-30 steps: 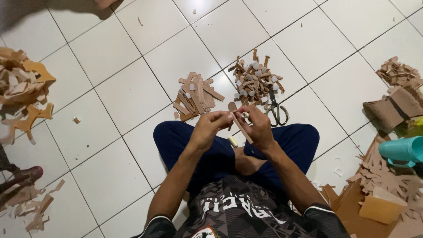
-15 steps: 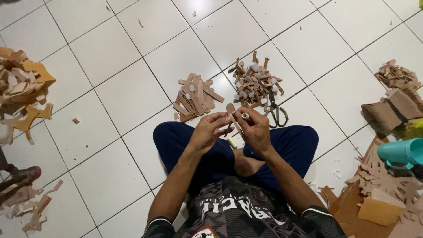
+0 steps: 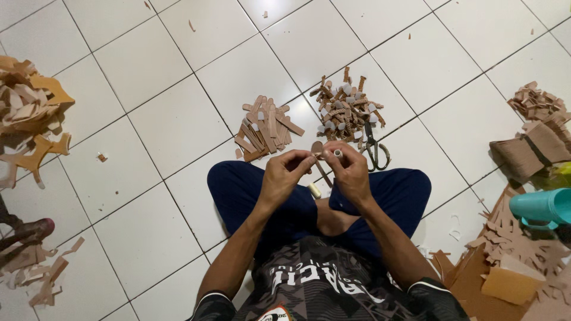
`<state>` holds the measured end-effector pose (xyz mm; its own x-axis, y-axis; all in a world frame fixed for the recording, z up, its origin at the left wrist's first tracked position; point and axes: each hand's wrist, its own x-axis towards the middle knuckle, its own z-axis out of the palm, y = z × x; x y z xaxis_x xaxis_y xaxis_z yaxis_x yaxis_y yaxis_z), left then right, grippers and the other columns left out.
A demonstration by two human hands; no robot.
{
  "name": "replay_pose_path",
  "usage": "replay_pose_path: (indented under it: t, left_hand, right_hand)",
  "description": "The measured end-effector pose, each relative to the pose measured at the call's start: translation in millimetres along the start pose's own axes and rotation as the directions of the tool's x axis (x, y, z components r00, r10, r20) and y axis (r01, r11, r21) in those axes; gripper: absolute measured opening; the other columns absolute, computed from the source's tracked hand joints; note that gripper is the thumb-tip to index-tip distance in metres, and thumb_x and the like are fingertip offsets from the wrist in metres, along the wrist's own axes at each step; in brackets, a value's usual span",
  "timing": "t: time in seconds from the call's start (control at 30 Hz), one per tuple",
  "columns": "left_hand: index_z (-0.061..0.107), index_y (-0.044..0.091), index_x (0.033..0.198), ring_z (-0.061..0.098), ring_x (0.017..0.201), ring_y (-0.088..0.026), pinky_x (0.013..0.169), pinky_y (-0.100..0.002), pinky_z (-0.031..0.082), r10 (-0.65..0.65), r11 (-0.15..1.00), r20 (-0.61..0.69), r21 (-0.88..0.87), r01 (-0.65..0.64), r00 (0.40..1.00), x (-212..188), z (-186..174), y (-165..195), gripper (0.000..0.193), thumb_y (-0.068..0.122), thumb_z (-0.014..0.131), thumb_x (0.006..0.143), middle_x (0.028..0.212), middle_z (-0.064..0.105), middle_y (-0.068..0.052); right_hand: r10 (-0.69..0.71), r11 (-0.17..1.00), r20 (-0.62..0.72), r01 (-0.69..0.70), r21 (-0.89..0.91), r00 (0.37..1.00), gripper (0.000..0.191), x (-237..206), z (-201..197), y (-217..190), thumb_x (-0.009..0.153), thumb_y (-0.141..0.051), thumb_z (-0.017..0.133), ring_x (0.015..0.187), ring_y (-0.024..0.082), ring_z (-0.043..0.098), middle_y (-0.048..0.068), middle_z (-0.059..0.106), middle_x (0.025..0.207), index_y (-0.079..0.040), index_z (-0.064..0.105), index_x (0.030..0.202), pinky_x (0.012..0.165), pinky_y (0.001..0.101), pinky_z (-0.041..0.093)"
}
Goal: The person sits on the floor and repeatedly picks up small wooden pieces and white cylindrical components. They insert the wooden pieces into the white cylinders and place the assembled units into a growing pile on the floor.
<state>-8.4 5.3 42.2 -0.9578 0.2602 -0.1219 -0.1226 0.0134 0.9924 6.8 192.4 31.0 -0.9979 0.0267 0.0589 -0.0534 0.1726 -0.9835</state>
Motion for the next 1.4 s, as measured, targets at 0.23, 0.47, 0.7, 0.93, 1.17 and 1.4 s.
replay_pose_path:
  t: [0.23,0.47,0.7,0.93,1.17,1.4]
  left_hand:
    - [0.075,-0.003,0.111,0.07,0.082,-0.009,0.075,-0.023,0.058,0.027,0.996,0.063,-0.091,-0.021,0.998,2.5,-0.7,-14.2,0.024,0.017,0.073,0.097,0.092,0.075,-0.007]
    - [0.071,-0.006,0.113,0.073,0.086,-0.012,0.079,-0.024,0.059,0.004,0.972,-0.082,-0.234,-0.023,0.997,3.9,7.4,-23.1,0.026,0.014,0.071,0.096,0.097,0.075,-0.008]
    - [0.071,-0.005,0.112,0.07,0.087,-0.011,0.08,-0.024,0.058,-0.055,0.957,0.022,-0.285,0.059,0.998,5.7,1.3,-27.1,0.025,0.013,0.073,0.095,0.098,0.074,-0.007]
    - [0.073,-0.005,0.112,0.064,0.08,-0.007,0.073,-0.021,0.053,-0.036,0.97,-0.06,-0.241,0.021,0.998,6.5,3.8,-33.0,0.024,0.012,0.074,0.096,0.091,0.071,-0.005]
    - [0.072,-0.004,0.109,0.066,0.08,-0.006,0.076,-0.02,0.056,-0.022,0.97,-0.204,-0.24,-0.029,0.979,11.9,-14.6,-34.7,0.022,0.013,0.073,0.095,0.092,0.072,-0.001]
    - [0.073,-0.004,0.106,0.066,0.079,-0.006,0.072,-0.02,0.056,0.012,0.983,-0.132,-0.181,-0.036,0.991,8.9,9.6,-26.0,0.02,0.012,0.075,0.093,0.091,0.073,-0.002]
  right_hand:
    - [0.185,0.982,0.086,-0.182,-0.047,0.979,0.025,13.1,-3.7,-3.6,0.101,-0.024,0.068,0.061,0.003,0.051,0.0,0.066,0.073,0.0,0.076,0.105,0.052,0.0207,0.039]
    - [0.173,0.985,0.154,-0.168,-0.046,0.973,0.023,10.4,-5.3,-12.2,0.097,-0.02,0.072,0.056,0.001,0.047,-0.005,0.058,0.065,-0.003,0.076,0.111,0.046,0.0223,0.032]
    - [0.071,0.963,0.186,-0.019,-0.269,0.98,0.02,18.7,-17.6,-9.6,0.094,-0.019,0.075,0.049,0.003,0.042,-0.005,0.055,0.056,-0.004,0.076,0.107,0.044,0.0254,0.028]
    - [0.073,0.956,0.118,-0.035,-0.291,0.99,0.021,25.1,-32.1,22.3,0.097,-0.026,0.073,0.048,0.009,0.043,0.001,0.061,0.062,-0.007,0.078,0.105,0.042,0.0257,0.03]
    - [-0.273,0.757,-0.171,0.102,-0.645,0.947,0.024,44.1,-90.6,22.3,0.105,-0.028,0.073,0.08,0.016,0.074,0.013,0.076,0.098,-0.005,0.078,0.102,0.063,0.028,0.061]
    - [-0.07,0.957,0.129,0.103,-0.27,0.989,0.02,23.6,-31.7,-11.2,0.094,-0.021,0.074,0.069,0.014,0.07,0.009,0.078,0.095,-0.004,0.077,0.104,0.057,0.0264,0.057]
